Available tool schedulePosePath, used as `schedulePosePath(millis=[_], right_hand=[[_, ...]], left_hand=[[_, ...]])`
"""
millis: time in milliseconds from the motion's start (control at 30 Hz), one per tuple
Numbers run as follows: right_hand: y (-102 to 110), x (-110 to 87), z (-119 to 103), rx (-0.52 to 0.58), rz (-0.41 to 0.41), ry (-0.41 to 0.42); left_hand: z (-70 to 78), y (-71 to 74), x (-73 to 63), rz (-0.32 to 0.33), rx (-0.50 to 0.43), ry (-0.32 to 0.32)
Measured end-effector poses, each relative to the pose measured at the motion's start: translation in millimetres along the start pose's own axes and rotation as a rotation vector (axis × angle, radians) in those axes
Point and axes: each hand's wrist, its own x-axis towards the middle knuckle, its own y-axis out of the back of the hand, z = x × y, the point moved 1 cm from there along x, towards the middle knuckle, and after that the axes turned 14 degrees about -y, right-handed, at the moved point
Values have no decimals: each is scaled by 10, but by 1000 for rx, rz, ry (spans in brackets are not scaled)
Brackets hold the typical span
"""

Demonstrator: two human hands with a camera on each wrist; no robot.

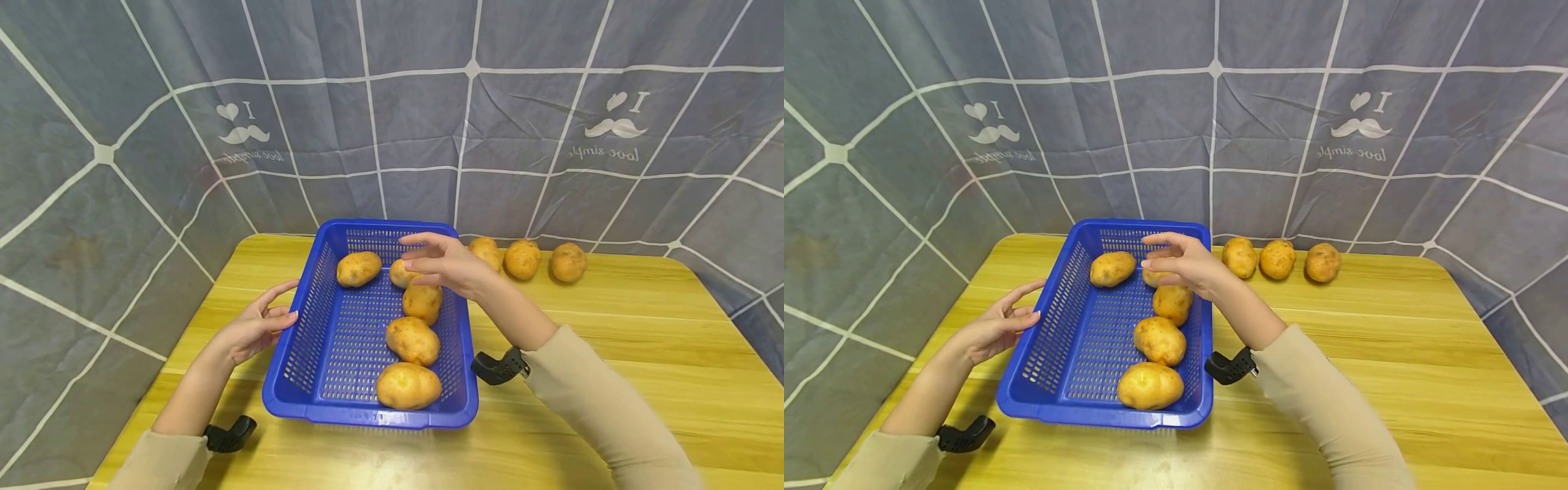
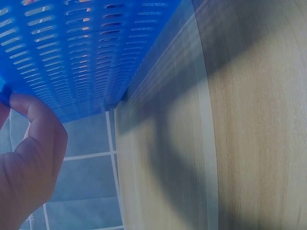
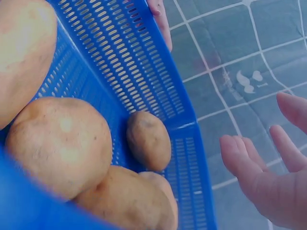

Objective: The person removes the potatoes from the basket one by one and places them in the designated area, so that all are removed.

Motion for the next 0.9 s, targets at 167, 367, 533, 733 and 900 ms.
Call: schedulePosePath(millis=[167,367,533,733,900], right_hand=[[-103,158,9,61,30,-31],[-218,350,43,112,66,-113],[-323,491,71,166,94,-187],[-432,649,123,233,157,-249],[-493,754,163,273,215,-283]], left_hand=[[-10,5,-3,-7,-4,-3],[-5,0,-2,-13,-11,-3],[3,0,2,-5,-5,1],[3,12,3,1,1,8],[-4,20,5,-3,7,7]])
